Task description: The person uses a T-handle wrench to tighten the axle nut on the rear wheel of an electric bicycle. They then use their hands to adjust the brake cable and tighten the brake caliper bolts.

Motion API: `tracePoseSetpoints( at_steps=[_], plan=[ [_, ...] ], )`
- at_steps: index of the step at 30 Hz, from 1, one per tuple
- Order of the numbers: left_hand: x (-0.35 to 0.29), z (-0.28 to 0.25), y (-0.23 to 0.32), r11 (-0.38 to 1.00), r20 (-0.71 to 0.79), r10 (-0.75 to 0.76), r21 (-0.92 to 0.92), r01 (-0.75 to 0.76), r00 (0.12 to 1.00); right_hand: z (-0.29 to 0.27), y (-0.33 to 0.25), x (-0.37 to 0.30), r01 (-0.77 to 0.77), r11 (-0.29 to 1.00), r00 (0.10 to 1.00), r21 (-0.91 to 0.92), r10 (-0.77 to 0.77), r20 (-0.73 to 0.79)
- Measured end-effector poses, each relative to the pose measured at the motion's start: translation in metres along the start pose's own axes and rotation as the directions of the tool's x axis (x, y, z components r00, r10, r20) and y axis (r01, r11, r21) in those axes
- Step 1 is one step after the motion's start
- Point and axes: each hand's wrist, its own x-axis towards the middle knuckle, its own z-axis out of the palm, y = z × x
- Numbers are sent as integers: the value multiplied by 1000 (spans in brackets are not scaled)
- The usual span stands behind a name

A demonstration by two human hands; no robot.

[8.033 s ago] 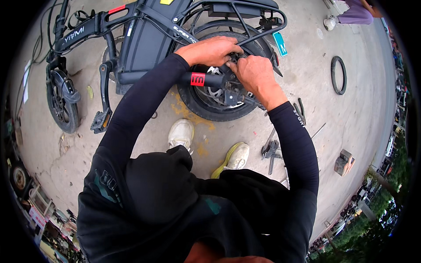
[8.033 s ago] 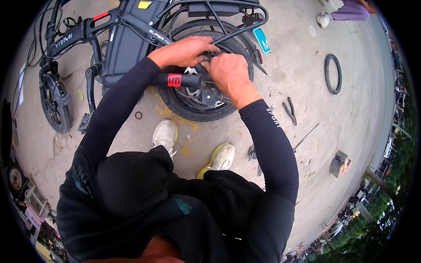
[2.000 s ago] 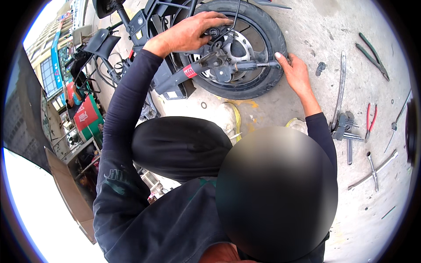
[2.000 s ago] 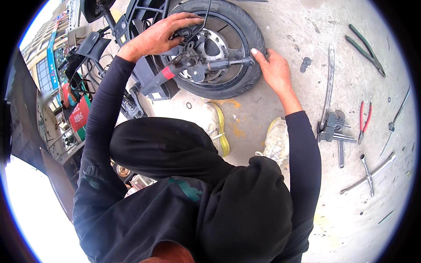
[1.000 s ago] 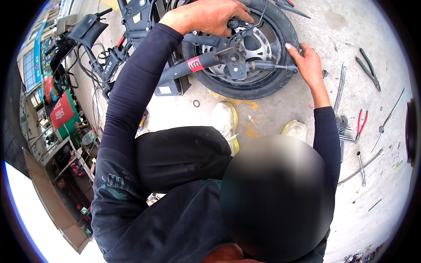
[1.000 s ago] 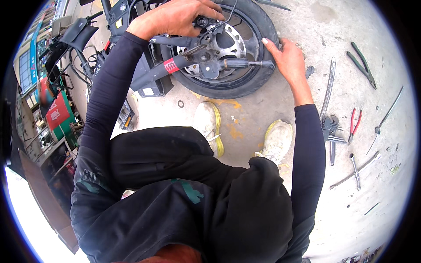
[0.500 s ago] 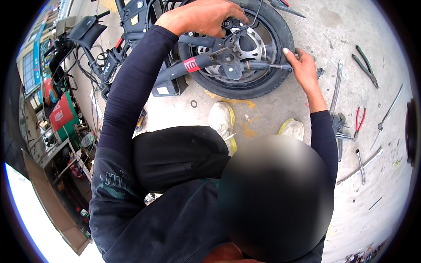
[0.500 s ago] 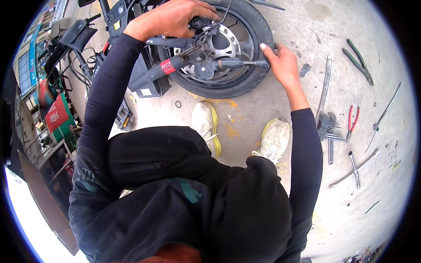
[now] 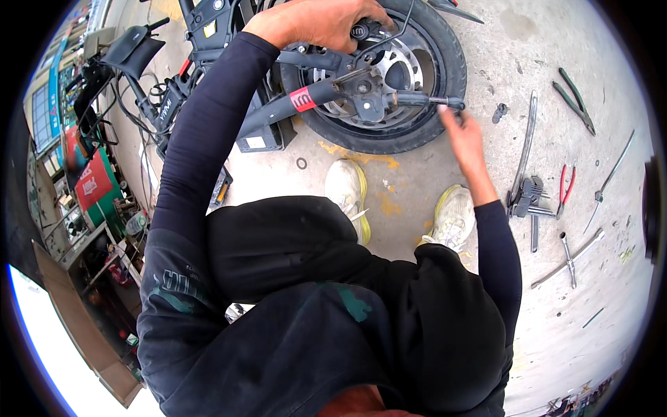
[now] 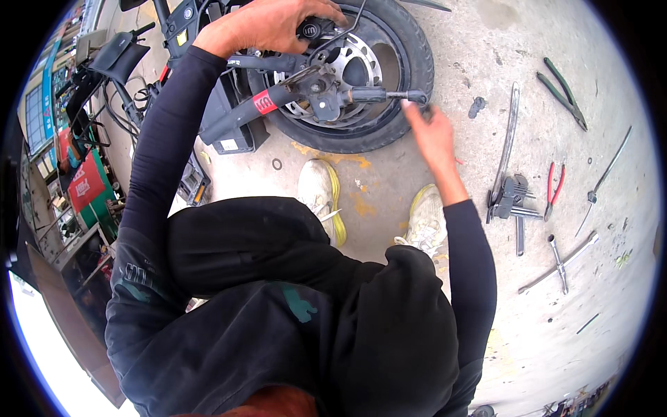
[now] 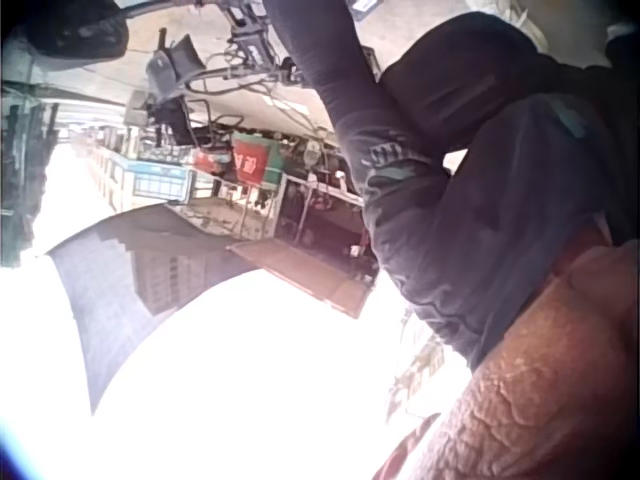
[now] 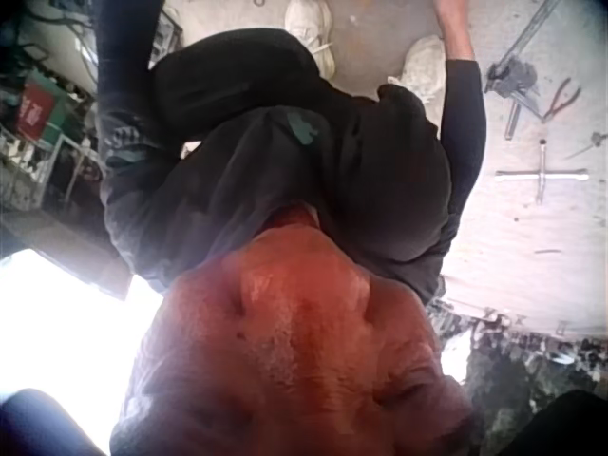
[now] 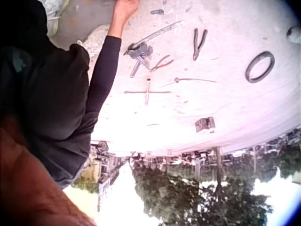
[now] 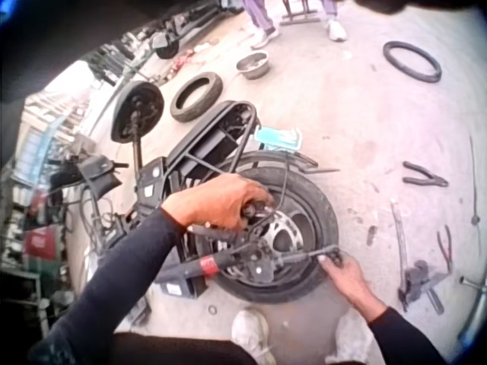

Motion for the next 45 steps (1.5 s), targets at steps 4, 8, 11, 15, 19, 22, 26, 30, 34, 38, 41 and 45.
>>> tracePoseSetpoints(
  at_steps=[4, 8, 11, 15, 19, 22, 26, 30, 34, 38, 41, 45],
  plan=[
    [4, 2, -4, 1000, -3, 21, 18, -21, 1000, 21, 0, -30, -108, 930, 988, 352, 62, 139],
    [2, 4, -8, 999, -10, 35, 17, -35, 999, -15, -15, 21, -28, 973, 976, 228, -23, 219],
    [3, 3, -5, 999, -19, 30, 18, -30, 999, -47, -76, 78, 193, 981, 977, 30, -195, 87],
    [2, 0, -4, 1000, -14, -2, 9, 3, 1000, -45, -110, 110, 407, 827, 913, -389, -353, 206],
    [2, -2, 0, 999, 10, -35, 13, 35, 999, -44, -108, 108, 373, 843, 928, -387, -340, 155],
    [1, 2, -5, 1000, -36, 5, 20, -5, 999, -34, -84, 87, 304, 886, 950, -351, -308, 45],
    [-1, 3, -8, 1000, -29, 12, 6, -12, 999, -33, -75, 72, 242, 953, 970, -182, -242, 21],
    [-5, 10, -14, 999, -54, 38, 16, -37, 998, -27, -75, 59, 166, 977, 986, -136, -167, 8],
    [-6, 14, -16, 998, -56, 47, 46, -44, 997, -27, -78, 70, 164, 981, 986, -100, -159, 53],
    [-4, 12, -13, 997, -27, 32, 65, -30, 999, -25, -89, 94, 244, 957, 970, -160, -243, 22],
    [-5, 14, -9, 998, -57, 32, 48, -29, 998, -32, -118, 85, 299, 933, 954, -201, -293, 59],
    [-1, 12, -6, 999, -44, -30, 31, 31, 999, -32, -93, 90, 345, 934, 939, 90, -344, -30]
  ],
)
